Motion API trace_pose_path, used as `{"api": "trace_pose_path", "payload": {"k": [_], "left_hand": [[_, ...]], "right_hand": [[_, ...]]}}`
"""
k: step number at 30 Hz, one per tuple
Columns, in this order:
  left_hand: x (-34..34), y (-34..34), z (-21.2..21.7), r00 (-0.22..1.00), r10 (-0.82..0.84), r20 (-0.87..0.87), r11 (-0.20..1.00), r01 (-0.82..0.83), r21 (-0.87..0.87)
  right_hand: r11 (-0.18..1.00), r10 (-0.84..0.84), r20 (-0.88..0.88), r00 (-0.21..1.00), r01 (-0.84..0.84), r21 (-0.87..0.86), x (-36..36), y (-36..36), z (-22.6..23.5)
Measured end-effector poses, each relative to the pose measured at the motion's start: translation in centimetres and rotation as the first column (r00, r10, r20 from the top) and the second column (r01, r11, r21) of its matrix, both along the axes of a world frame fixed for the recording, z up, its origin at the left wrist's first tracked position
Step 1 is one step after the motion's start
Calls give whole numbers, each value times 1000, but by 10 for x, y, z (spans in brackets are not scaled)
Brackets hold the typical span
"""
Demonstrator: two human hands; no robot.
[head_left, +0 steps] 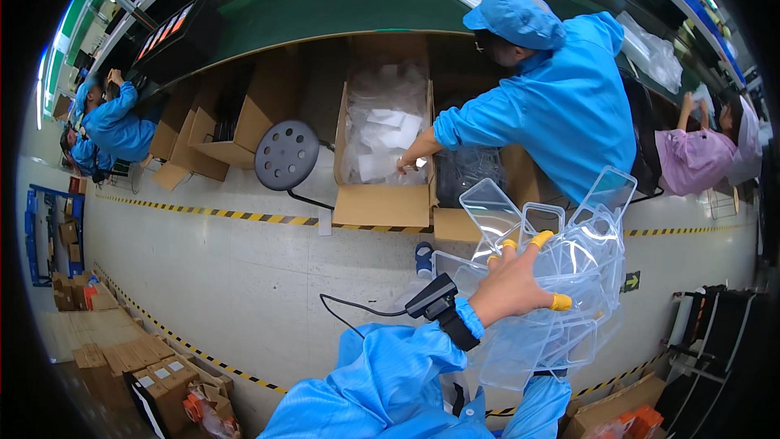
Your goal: Picking up clear plastic casings, bringing them to a workstation, and placing mobile phones into packaging trays.
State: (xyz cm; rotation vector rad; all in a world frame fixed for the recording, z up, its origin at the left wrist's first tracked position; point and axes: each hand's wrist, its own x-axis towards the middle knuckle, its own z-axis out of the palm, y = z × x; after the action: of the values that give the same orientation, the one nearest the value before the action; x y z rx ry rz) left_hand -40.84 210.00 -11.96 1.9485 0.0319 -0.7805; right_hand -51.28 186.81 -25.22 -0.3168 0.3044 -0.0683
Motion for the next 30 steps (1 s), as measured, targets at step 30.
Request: {"api": "trace_pose_path", "payload": {"k": [30], "left_hand": [[-45,-291,8,806,-590,40,807,591,-7]], "right_hand": [[861,-506,76,859,509,-17,-150,-197,37]]}}
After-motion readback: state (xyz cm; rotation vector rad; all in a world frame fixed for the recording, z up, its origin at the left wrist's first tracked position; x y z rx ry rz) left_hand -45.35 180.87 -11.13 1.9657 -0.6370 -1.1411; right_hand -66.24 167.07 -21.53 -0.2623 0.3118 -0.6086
